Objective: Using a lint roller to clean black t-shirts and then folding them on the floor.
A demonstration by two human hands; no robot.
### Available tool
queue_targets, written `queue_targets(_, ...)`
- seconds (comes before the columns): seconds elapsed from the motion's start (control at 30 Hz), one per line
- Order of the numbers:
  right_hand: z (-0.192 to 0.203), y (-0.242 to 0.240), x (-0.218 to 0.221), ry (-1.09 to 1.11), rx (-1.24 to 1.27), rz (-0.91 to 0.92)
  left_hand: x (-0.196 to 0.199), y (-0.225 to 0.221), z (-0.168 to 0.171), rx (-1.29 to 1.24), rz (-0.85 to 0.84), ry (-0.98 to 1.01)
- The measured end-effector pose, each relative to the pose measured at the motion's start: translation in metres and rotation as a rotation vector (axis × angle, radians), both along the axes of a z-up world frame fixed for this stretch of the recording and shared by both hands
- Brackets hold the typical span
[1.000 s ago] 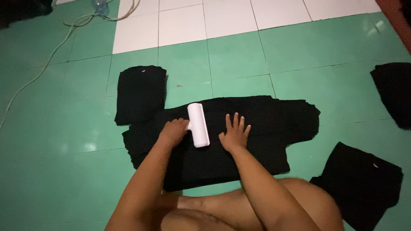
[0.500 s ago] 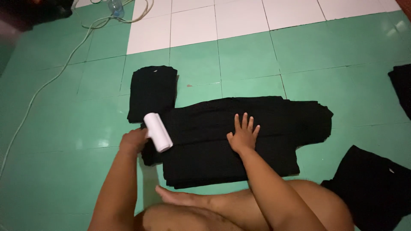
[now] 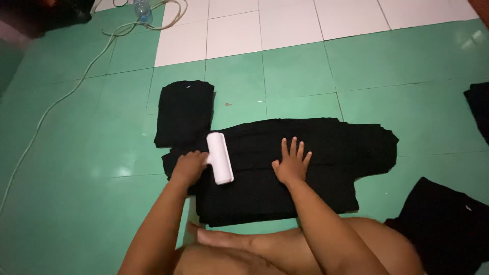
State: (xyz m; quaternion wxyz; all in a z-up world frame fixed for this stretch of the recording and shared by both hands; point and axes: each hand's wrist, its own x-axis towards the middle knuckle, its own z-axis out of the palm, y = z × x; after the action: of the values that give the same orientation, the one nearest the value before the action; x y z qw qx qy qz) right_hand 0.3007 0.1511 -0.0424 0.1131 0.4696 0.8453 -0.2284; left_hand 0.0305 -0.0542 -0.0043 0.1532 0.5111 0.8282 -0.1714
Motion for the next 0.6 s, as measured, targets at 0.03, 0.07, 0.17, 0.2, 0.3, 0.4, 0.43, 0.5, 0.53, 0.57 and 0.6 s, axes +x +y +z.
queue_targets(0.03,0.003,0.0,0.0,-0.002,0.004,-0.004,0.002,0.002,0.0,0.004,-0.004,-0.002)
queue_targets(0.07,0.005,0.0,0.0,-0.002,-0.009,-0.004,0.004,0.004,0.001,-0.013,-0.004,0.008)
queue_targets(0.17,0.01,-0.001,0.001,0.015,-0.021,-0.001,0.0,0.001,0.005,-0.052,0.039,0.006)
queue_targets(0.2,0.01,-0.002,0.002,0.033,-0.022,0.004,-0.003,-0.003,0.007,-0.076,0.084,-0.004)
queue_targets(0.3,0.009,-0.001,0.002,0.011,-0.008,0.013,-0.017,-0.027,0.013,-0.018,0.179,-0.069)
queue_targets(0.4,0.006,-0.001,0.002,0.009,-0.017,0.008,-0.042,-0.061,-0.014,-0.02,0.327,-0.053)
queue_targets(0.43,0.009,-0.001,0.001,0.01,-0.016,0.009,-0.051,-0.078,-0.029,-0.019,0.328,-0.052)
queue_targets(0.5,0.014,-0.002,0.0,0.02,-0.035,-0.026,-0.071,-0.11,-0.058,0.05,0.498,-0.038)
queue_targets(0.53,0.013,-0.002,0.0,0.024,-0.035,-0.028,-0.065,-0.113,-0.053,0.051,0.496,-0.034)
queue_targets(0.57,0.012,-0.003,0.0,0.041,-0.037,-0.029,-0.06,-0.116,-0.048,0.091,0.514,-0.03)
queue_targets(0.6,0.01,-0.004,0.0,0.058,-0.039,-0.03,-0.055,-0.119,-0.043,0.131,0.533,-0.026)
